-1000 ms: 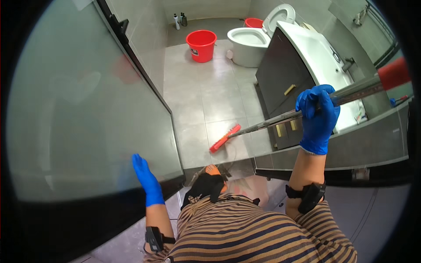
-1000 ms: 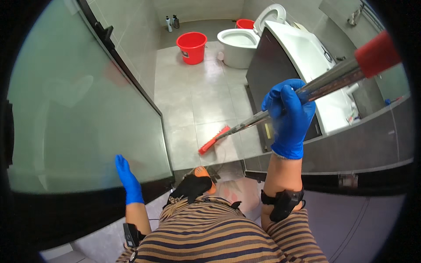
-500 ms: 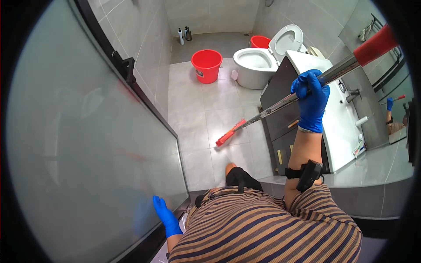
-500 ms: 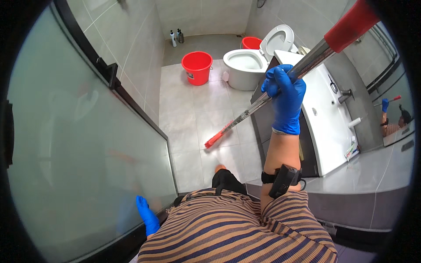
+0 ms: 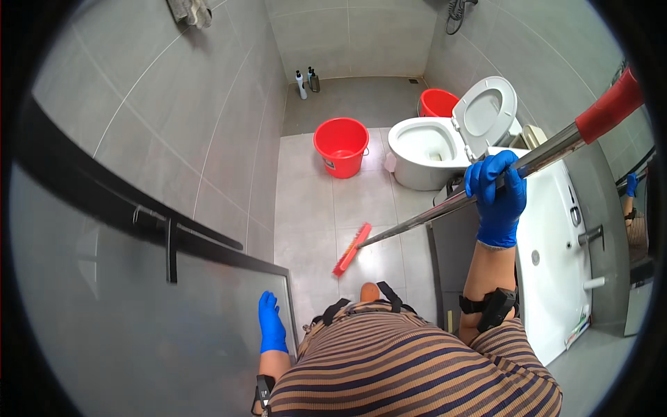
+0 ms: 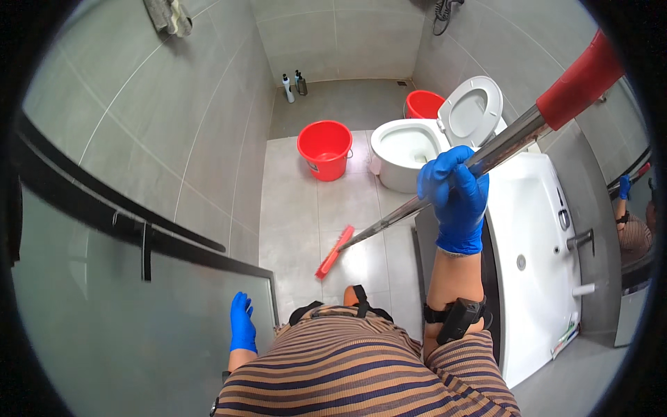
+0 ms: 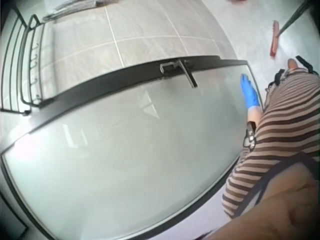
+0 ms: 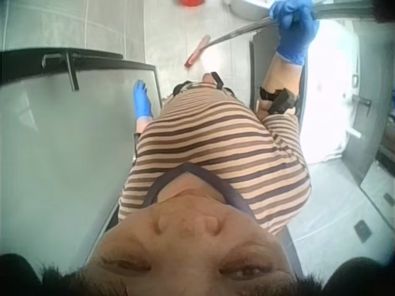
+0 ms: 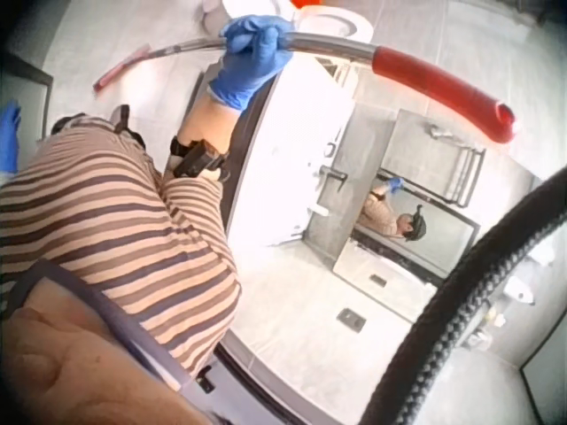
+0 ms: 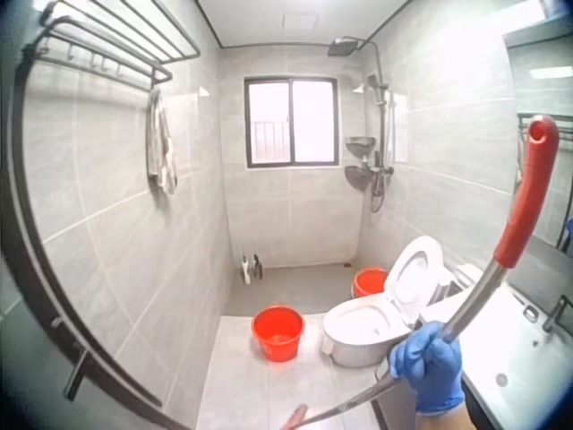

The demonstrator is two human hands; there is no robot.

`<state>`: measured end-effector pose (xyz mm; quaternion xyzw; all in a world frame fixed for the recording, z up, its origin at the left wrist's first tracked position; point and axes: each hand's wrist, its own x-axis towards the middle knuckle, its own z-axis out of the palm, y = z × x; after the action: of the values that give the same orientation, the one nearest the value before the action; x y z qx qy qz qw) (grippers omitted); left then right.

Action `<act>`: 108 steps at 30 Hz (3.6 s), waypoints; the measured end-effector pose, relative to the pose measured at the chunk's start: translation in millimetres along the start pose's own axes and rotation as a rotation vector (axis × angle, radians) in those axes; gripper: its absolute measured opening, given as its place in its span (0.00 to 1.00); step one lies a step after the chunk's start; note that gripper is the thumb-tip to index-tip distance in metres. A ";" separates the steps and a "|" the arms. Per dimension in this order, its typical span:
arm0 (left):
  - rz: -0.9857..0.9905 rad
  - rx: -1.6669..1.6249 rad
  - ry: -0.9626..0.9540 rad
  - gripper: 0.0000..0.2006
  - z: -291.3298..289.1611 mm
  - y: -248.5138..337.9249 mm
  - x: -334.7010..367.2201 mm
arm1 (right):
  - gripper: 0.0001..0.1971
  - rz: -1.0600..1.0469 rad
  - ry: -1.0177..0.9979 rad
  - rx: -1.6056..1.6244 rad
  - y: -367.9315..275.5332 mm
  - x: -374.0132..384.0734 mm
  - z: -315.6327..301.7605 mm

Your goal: Sweep the bathroom floor using a broom.

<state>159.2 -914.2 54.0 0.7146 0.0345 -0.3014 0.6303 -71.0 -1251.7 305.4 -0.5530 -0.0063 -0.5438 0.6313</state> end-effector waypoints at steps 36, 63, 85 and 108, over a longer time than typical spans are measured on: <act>0.835 0.770 -1.021 0.15 541.4 266.4 395.0 | 0.16 -0.140 0.023 0.210 268.5 381.3 -167.1; 1.014 0.923 -1.326 0.09 716.7 306.8 542.7 | 0.14 -0.340 0.260 -0.113 221.2 446.9 -234.8; 0.866 0.822 -1.635 0.12 825.4 420.1 730.0 | 0.11 -0.057 -0.260 -0.394 462.5 698.3 -236.7; 1.070 0.844 -1.880 0.13 1150.2 420.4 717.9 | 0.20 -0.453 0.464 -0.590 446.0 762.9 -400.0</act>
<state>480.2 -2296.9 56.2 0.2857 -0.8570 -0.3957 0.1658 312.6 -2142.7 306.5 -0.5574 0.1703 -0.7568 0.2959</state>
